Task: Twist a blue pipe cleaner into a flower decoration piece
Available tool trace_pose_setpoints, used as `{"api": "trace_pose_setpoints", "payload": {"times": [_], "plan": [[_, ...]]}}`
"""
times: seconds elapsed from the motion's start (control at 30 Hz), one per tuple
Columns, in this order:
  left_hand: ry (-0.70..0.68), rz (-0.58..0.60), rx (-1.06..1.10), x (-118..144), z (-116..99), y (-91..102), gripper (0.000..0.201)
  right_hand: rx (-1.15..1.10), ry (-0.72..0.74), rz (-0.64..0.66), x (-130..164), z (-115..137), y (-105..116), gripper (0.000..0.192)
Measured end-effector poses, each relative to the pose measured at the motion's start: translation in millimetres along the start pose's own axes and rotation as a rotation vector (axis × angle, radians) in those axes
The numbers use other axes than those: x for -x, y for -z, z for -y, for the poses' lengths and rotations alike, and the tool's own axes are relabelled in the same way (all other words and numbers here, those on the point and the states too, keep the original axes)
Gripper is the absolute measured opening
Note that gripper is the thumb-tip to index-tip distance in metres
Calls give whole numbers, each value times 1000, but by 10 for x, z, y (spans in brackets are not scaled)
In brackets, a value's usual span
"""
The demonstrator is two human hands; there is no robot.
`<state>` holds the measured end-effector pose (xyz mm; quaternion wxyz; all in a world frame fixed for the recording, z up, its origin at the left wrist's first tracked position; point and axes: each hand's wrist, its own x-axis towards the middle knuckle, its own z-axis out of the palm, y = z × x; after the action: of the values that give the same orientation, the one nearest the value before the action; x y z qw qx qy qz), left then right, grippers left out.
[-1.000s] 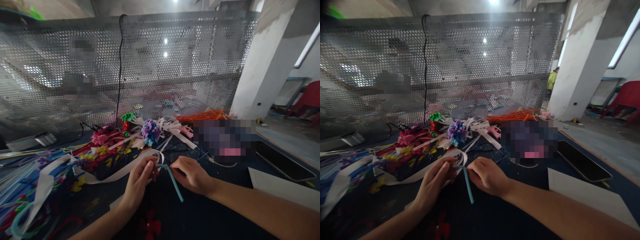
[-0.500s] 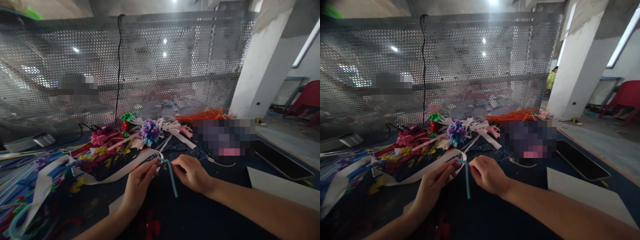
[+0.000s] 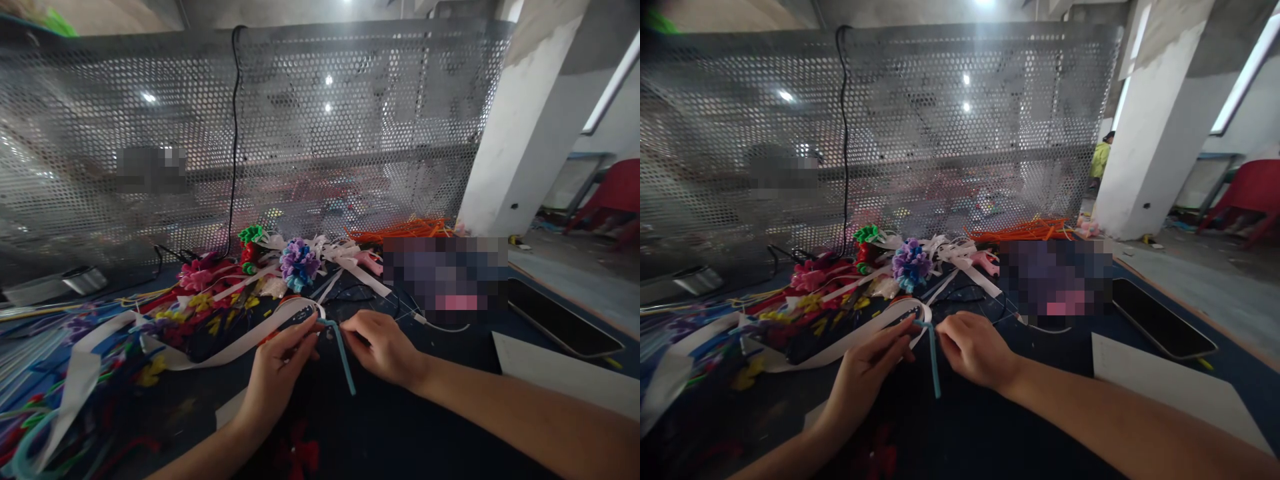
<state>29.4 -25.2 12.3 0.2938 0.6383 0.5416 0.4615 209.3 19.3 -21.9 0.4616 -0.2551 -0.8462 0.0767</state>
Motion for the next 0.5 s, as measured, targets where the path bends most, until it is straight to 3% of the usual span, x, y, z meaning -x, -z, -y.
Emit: {"api": "trace_pose_setpoints", "payload": {"times": [0.5], "plan": [[48,100,41,-8,12,14,28,-5,23,-1,-2,-1,12,14]]}}
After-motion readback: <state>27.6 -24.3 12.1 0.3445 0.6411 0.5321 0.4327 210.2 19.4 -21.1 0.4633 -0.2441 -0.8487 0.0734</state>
